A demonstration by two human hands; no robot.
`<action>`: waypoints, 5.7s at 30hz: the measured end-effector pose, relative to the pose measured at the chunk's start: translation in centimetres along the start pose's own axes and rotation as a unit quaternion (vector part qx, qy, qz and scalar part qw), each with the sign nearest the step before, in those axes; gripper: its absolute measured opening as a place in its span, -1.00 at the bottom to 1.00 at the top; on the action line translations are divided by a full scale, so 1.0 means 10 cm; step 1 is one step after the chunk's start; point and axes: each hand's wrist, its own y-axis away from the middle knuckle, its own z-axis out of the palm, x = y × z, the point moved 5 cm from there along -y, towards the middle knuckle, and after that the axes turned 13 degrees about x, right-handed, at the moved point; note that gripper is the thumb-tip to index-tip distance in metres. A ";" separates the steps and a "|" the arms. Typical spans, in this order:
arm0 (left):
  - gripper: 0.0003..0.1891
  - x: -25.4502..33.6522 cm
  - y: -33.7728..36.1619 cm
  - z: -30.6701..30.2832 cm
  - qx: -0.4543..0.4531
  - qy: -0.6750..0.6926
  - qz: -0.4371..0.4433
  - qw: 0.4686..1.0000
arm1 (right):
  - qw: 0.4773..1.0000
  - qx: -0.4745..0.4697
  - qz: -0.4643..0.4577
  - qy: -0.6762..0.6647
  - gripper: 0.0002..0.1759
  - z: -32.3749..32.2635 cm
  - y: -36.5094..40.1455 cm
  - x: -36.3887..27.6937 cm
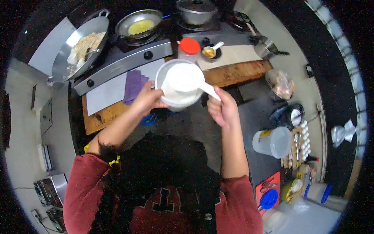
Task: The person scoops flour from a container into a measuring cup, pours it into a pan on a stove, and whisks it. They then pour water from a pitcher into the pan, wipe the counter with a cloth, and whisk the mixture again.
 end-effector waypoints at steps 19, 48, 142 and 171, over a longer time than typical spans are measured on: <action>-0.50 0.83 -1.17 -1.09 0.215 0.182 0.025 0.959 | 0.958 -0.164 0.105 0.211 -0.68 2.36 -4.84 -0.70; -0.32 -0.05 -1.32 -1.16 0.230 0.163 0.017 0.959 | 0.615 -0.070 -0.471 0.629 -0.60 2.59 -5.21 -0.61; -0.14 -0.08 -1.29 -1.25 0.201 0.134 0.007 0.970 | 0.632 -0.104 -0.465 0.612 -0.64 2.51 -4.86 -0.62; -0.29 -0.06 -0.36 -0.22 -0.182 -0.021 -0.006 0.983 | 0.473 0.700 -0.178 0.504 -0.65 -1.87 2.65 1.88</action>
